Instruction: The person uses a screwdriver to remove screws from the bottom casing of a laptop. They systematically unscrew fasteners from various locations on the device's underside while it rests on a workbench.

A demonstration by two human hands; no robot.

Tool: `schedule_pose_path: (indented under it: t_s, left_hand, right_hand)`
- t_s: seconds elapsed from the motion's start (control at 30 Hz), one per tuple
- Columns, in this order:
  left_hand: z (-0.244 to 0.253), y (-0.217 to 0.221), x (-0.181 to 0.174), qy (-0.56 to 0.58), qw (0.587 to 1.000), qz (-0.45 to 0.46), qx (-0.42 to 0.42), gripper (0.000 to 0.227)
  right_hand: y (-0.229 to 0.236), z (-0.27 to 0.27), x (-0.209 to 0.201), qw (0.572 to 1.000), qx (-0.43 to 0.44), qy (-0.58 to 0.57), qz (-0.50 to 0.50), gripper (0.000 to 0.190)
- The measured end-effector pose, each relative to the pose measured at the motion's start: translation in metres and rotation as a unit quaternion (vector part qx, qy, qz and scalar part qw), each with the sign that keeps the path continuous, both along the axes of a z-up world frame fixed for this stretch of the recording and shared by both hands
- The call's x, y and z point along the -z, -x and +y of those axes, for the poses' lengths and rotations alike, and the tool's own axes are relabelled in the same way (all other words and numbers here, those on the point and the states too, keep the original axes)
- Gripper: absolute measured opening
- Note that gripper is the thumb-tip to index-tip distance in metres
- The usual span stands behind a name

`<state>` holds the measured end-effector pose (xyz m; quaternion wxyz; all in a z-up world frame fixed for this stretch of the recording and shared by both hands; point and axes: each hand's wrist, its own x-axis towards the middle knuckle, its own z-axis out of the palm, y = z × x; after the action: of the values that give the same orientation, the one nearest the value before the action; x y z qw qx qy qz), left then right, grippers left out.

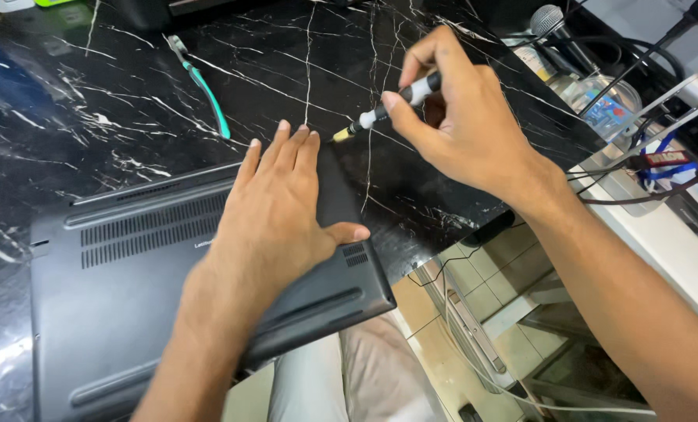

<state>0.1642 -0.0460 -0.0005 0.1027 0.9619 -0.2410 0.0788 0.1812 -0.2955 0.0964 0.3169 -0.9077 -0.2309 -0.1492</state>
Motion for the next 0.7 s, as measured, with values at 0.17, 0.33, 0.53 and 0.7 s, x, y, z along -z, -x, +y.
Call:
schedule_pose_path:
  t_s: [0.17, 0.33, 0.53, 0.7]
  left_hand:
    - [0.002, -0.026, -0.029, 0.056, 0.983, 0.176, 0.018, 0.149]
    - [0.008, -0.029, -0.030, 0.083, 0.976, 0.202, 0.025, 0.148]
    - [0.010, -0.026, -0.028, 0.119, 0.969, 0.215, 0.021, 0.147]
    - [0.011, -0.025, -0.026, 0.147, 0.967, 0.204, 0.045, 0.147]
  right_hand:
    - [-0.020, 0.021, -0.024, 0.987, -0.048, 0.127, -0.085, 0.027]
    - [-0.043, 0.046, -0.044, 0.974, -0.082, 0.197, -0.082, 0.021]
    - [-0.053, 0.053, -0.050, 0.959, -0.166, 0.208, -0.093, 0.026]
    - [-0.062, 0.044, -0.058, 0.964, -0.193, 0.182, 0.015, 0.020]
